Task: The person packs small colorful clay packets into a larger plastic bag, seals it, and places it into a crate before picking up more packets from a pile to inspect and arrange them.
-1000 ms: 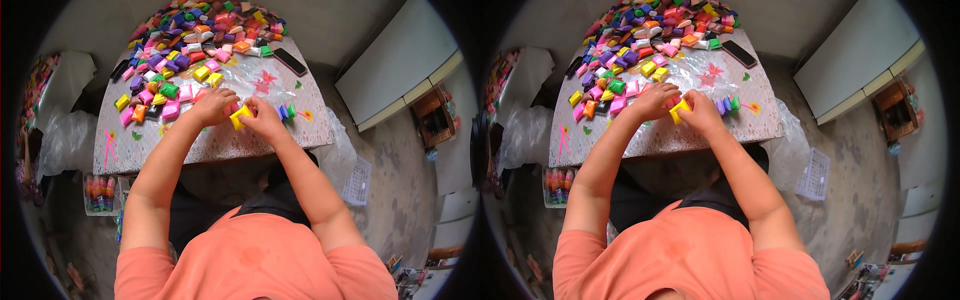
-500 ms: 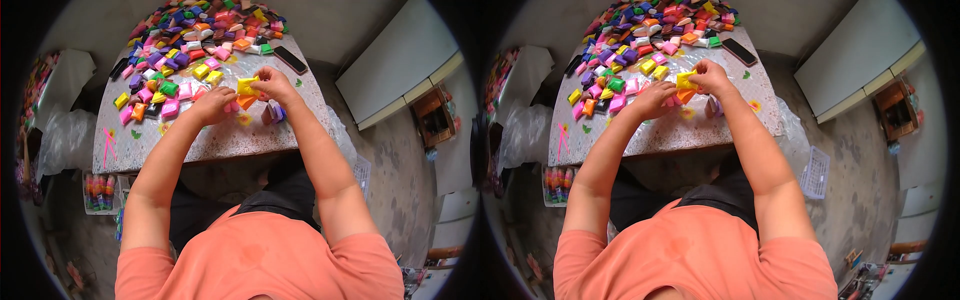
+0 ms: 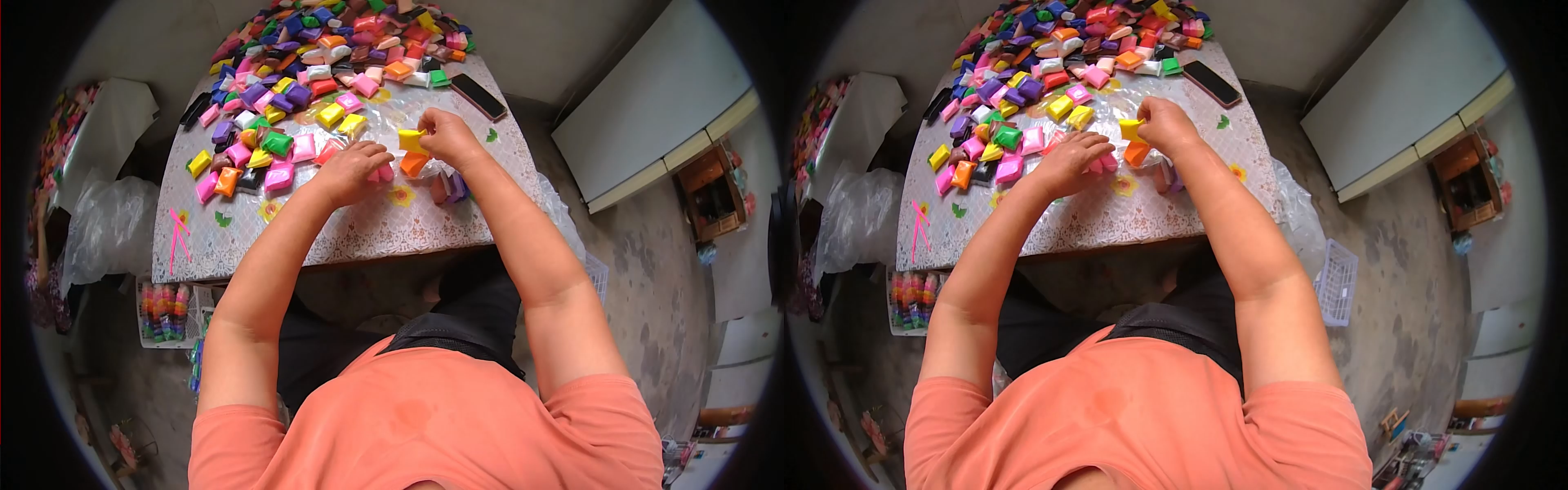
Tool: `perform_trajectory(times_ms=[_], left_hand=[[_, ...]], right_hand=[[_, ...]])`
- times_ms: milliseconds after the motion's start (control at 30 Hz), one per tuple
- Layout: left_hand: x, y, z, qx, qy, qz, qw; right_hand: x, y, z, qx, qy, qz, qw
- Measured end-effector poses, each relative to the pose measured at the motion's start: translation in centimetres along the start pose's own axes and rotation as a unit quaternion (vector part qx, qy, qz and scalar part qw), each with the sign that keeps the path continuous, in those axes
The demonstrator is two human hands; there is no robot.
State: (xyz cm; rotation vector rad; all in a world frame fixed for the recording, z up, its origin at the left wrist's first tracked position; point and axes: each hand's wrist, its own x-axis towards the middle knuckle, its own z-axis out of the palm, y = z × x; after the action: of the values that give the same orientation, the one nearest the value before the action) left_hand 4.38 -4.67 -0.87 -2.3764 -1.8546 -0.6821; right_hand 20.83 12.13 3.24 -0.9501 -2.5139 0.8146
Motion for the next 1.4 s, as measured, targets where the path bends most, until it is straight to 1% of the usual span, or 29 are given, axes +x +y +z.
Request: perform_trajectory(times_ms=[33, 133, 233, 333, 433, 533, 633, 733, 833, 933, 1033, 1133, 1233, 1333, 1400], left_hand=[[0.0, 0.0, -0.1, 0.004, -0.003, 0.001, 1.000], [-0.1, 0.5, 0.0, -0.048, 0.002, -0.074, 0.996], [0.0, 0.9, -0.3, -0.059, 0.008, -0.064, 0.996], [0.1, 0.8, -0.4, -0.022, 0.000, -0.034, 0.999], [0.3, 0.3, 0.0, -0.019, -0.023, -0.038, 0.999], [0.1, 0.1, 0.2, 0.022, -0.016, -0.018, 0.999], [0.4, 0.1, 0.1, 0.011, -0.047, -0.035, 0.998], [0.4, 0.4, 0.0, -0.008, -0.041, -0.061, 0.997], [0.2, 0.3, 0.1, -0.039, -0.013, -0.077, 0.996], [0.2, 0.3, 0.1, -0.086, 0.019, -0.029, 0.996], [0.3, 1.2, -0.5, -0.044, -0.018, -0.054, 0.997], [0.4, 1.1, -0.3, -0.024, -0.041, -0.063, 0.997], [0.4, 1.0, -0.4, -0.007, -0.049, -0.056, 0.997], [0.4, 0.7, -0.2, -0.027, -0.032, -0.055, 0.998], [0.5, 0.5, -0.2, -0.018, -0.026, -0.059, 0.998]], right_hand=[[0.0, -0.3, 0.1, -0.016, -0.005, -0.002, 1.000], [-0.6, -2.0, -0.5, -0.130, -0.053, -0.066, 0.988], [-1.2, -3.8, -0.8, -0.173, -0.102, -0.044, 0.979], [-0.7, -3.6, -0.2, -0.192, -0.126, -0.065, 0.971], [-0.4, -2.9, 0.2, -0.155, -0.160, -0.064, 0.973], [-1.6, -2.5, -0.3, -0.172, -0.179, -0.131, 0.960], [-1.8, -2.3, -0.6, -0.190, -0.193, -0.171, 0.947], [-2.1, -2.7, -1.1, -0.203, -0.184, -0.195, 0.942], [-1.5, -2.6, -1.1, -0.187, -0.206, -0.160, 0.947], [-0.9, -2.9, -0.8, -0.153, -0.230, -0.149, 0.950], [-0.3, -3.2, -0.7, -0.132, -0.285, -0.129, 0.941], [0.3, -2.6, -0.2, -0.102, -0.305, -0.118, 0.939], [0.0, -1.3, 0.1, -0.072, -0.263, -0.153, 0.950], [0.0, -0.3, -0.1, -0.013, -0.251, -0.186, 0.950], [-0.2, -0.4, -0.9, -0.032, -0.270, -0.149, 0.951]])
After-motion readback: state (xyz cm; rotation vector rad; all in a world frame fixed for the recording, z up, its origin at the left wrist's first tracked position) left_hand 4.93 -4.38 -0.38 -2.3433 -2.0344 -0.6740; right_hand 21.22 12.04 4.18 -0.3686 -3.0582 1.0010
